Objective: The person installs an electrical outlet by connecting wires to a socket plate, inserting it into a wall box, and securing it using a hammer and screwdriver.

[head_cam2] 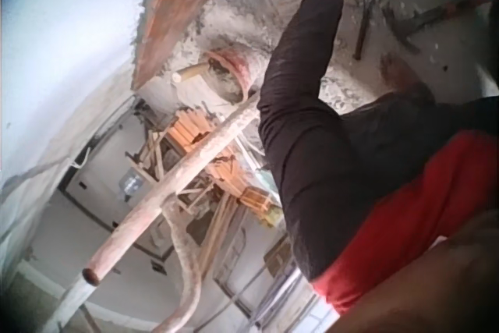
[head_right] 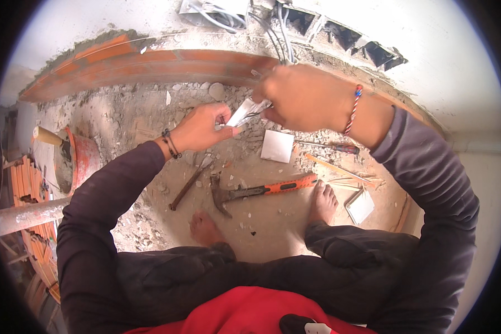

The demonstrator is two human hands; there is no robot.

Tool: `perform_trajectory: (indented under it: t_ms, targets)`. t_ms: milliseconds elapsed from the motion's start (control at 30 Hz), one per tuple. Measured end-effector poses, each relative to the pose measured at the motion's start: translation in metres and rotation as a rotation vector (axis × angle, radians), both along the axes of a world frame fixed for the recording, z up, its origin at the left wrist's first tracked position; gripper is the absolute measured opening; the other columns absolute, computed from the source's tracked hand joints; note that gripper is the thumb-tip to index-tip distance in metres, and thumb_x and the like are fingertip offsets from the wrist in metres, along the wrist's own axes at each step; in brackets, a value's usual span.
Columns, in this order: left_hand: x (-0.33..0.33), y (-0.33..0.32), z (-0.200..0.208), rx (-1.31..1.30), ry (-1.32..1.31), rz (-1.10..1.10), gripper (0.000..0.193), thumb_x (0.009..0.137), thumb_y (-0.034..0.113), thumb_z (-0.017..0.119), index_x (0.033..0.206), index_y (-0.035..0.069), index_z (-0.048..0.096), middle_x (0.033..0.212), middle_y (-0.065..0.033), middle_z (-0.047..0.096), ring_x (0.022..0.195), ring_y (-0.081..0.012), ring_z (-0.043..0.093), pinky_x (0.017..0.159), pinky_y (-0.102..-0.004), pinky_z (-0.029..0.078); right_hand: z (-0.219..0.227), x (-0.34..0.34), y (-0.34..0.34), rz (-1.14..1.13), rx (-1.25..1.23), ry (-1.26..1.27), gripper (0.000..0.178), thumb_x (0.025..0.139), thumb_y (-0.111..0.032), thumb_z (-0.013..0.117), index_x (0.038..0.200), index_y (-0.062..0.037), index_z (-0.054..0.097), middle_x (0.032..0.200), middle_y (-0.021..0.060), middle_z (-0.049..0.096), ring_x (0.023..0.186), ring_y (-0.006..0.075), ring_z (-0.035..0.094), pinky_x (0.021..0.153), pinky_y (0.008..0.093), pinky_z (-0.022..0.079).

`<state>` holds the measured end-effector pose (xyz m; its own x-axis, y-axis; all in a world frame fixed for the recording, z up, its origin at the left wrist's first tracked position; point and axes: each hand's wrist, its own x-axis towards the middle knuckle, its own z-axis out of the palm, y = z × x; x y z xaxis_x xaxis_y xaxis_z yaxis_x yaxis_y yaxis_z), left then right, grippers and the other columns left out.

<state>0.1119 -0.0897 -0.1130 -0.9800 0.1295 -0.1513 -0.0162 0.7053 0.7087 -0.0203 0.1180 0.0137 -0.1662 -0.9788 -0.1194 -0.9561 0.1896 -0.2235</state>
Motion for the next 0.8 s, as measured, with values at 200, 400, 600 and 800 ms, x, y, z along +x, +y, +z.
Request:
perform_trajectory:
  t_ms: [200,400,600,800]
  targets:
    - [-0.010,-0.012,-0.015,0.146,-0.042,0.014,0.044,0.091,0.038,0.075,0.115,0.003,0.065,0.107,-0.0119,0.071,0.099,-0.0218,0.067,0.089,-0.0360,0.053,0.023,-0.035,-0.031,-0.241,-0.507,0.136,0.019,0.080,-0.010,0.072,0.092,0.0016,0.063,0.091,0.0221,0.068,0.083,0.0378,0.068,0.074,0.0457,0.055]
    - [-0.033,-0.034,-0.014,0.186,-0.011,0.222,0.042,0.093,0.029,0.073,0.122,0.001,0.062,0.114,-0.0123,0.070,0.101,-0.0180,0.067,0.089,-0.0333,0.054,0.017,-0.061,-0.060,-0.161,-0.591,0.213,0.055,0.077,-0.011,0.078,0.124,0.0042,0.055,0.096,0.0268,0.065,0.089,0.0402,0.067,0.078,0.0462,0.054]
    - [-0.063,-0.053,-0.003,0.024,0.475,0.579,0.042,0.092,0.023,0.073,0.124,0.000,0.058,0.113,-0.0136,0.070,0.103,-0.0211,0.068,0.086,-0.0343,0.056,0.023,-0.065,-0.073,-0.258,-0.560,0.105,0.053,0.076,-0.010,0.077,0.122,0.0052,0.056,0.095,0.0271,0.066,0.088,0.0395,0.068,0.078,0.0452,0.054]
    - [-0.101,-0.067,0.006,-0.103,0.807,0.712,0.039,0.088,0.022,0.072,0.118,0.000,0.062,0.094,-0.0167,0.068,0.084,-0.0282,0.066,0.075,-0.0390,0.053,0.021,-0.067,-0.075,-0.288,-0.576,0.074,0.051,0.076,-0.010,0.076,0.121,0.0063,0.057,0.094,0.0275,0.067,0.087,0.0388,0.069,0.077,0.0442,0.055]
